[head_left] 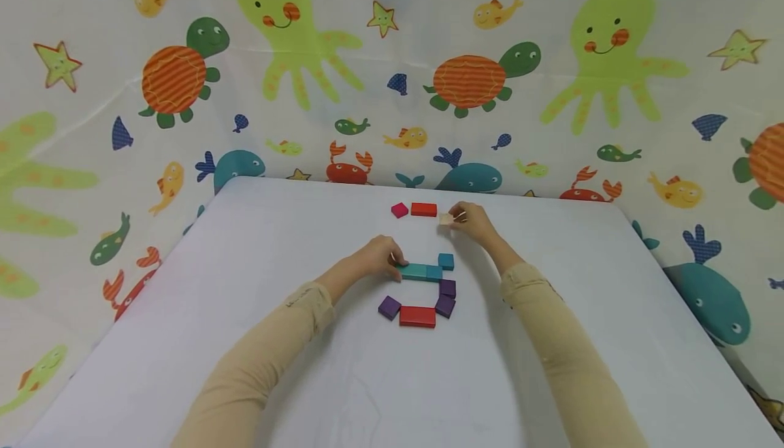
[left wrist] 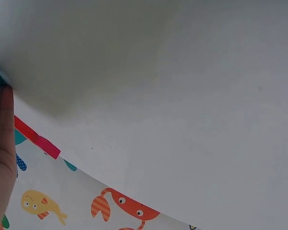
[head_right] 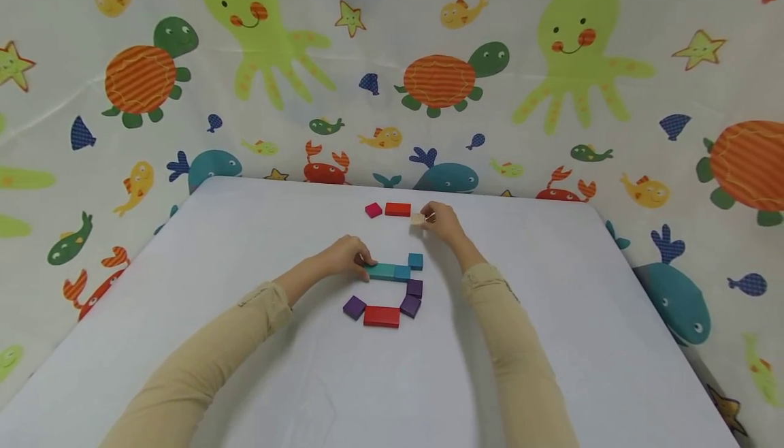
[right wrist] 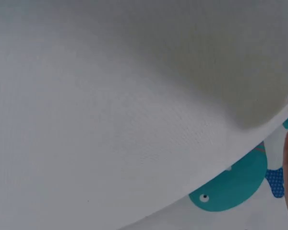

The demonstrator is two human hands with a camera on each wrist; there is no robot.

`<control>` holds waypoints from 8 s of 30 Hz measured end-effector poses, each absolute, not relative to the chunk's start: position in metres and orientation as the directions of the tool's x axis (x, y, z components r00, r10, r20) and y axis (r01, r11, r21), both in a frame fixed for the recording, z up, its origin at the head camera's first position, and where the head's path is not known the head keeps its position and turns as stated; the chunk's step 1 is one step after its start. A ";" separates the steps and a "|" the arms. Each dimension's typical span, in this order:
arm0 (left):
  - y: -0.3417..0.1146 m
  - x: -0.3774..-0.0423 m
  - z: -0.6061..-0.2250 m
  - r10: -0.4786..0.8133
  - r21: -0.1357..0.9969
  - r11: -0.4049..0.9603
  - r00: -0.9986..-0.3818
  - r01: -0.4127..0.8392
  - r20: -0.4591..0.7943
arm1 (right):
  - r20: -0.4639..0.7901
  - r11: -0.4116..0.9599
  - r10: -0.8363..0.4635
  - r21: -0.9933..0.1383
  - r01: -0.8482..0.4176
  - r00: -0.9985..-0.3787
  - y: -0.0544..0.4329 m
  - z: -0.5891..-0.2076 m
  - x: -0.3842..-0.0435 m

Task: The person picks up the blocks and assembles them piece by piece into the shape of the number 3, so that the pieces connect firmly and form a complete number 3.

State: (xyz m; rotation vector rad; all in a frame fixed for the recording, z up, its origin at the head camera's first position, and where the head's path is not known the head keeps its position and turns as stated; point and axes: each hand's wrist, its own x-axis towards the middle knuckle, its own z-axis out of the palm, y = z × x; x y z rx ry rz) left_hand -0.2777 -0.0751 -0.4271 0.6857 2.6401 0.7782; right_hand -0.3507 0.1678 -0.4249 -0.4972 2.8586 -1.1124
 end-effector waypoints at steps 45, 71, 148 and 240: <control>-0.076 -0.275 -0.423 0.531 0.580 0.730 -0.834 0.362 -0.148 | -0.079 0.689 -0.453 -0.663 -0.292 -0.888 0.177 -0.434 -0.328; -0.075 -0.275 -0.426 0.520 0.595 0.729 -0.839 0.338 -0.160 | -0.136 0.671 -0.528 -0.672 -0.313 -0.838 0.180 -0.426 -0.326; -0.074 -0.283 -0.414 0.442 0.502 0.803 -0.886 0.323 -0.137 | -0.010 0.815 -0.335 -0.506 -0.284 -0.942 0.153 -0.422 -0.325; -0.059 -0.346 -0.430 0.143 0.508 0.845 -0.986 0.166 0.084 | -0.092 0.843 -0.317 -0.483 -0.236 -0.944 0.119 -0.425 -0.370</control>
